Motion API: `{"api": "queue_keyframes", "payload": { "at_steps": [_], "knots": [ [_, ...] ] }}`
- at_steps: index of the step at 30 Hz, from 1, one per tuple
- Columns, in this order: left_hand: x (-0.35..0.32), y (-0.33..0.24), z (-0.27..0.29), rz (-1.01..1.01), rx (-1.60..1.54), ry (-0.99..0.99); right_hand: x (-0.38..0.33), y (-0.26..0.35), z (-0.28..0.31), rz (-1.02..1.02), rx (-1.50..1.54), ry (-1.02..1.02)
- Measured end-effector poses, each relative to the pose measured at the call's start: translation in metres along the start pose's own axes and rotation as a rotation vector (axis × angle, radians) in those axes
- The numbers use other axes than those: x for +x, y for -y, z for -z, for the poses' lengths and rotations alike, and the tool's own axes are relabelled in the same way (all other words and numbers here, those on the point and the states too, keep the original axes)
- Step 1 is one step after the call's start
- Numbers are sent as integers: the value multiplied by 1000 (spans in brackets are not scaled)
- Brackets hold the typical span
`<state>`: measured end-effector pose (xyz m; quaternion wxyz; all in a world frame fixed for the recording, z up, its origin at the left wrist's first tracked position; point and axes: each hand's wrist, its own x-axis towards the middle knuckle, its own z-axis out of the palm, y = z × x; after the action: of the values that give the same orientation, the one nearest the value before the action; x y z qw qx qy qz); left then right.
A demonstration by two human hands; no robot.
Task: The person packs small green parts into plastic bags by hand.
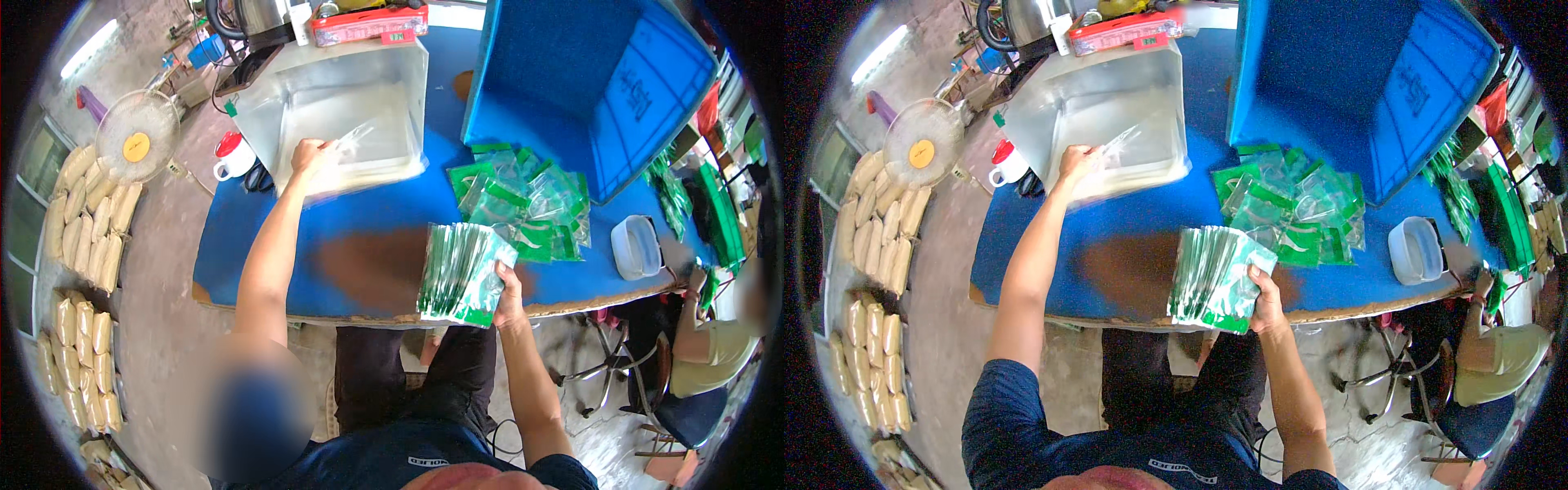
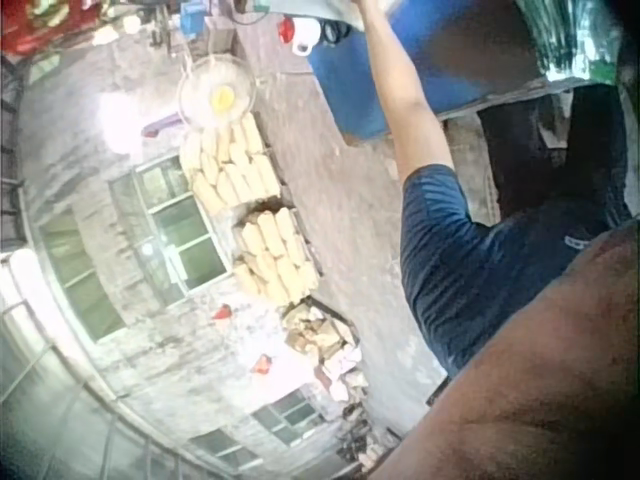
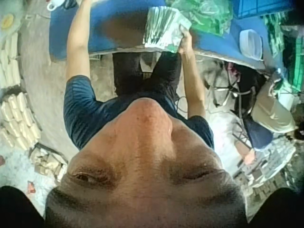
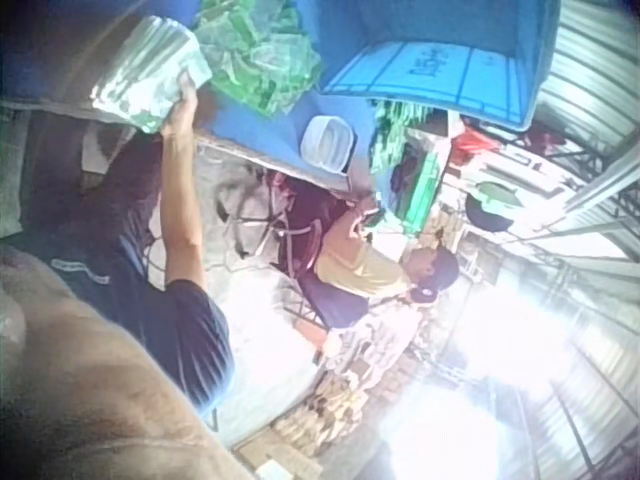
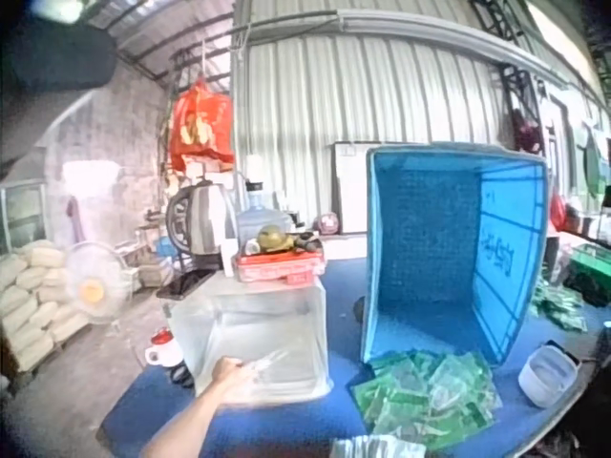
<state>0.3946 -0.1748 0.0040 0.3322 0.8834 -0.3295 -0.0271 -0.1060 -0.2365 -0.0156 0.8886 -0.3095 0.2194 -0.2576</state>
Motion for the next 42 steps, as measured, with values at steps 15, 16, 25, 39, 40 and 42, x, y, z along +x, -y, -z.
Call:
{"api": "queue_keyframes", "payload": {
  "at_steps": [15, 16, 25, 39, 40, 42],
  "knots": [
    [-146, -98, 79, -343, 202, -5, 1, 0, -11, 97, 102, 4],
    [-165, -98, 73, -368, 176, 42, -1, 1, -10, 111, 96, 20],
    [-255, -73, 21, -503, -53, 173, -61, 4, -17, 139, 34, -140],
    [-306, -169, 39, -390, -635, 2, -26, 16, -91, -72, -384, -36],
    [-315, -178, 37, -506, -606, 38, -21, 22, -89, -87, -295, -52],
    [-326, -195, 27, -691, -511, 53, -13, 27, -86, -69, -162, -90]
  ]
}}
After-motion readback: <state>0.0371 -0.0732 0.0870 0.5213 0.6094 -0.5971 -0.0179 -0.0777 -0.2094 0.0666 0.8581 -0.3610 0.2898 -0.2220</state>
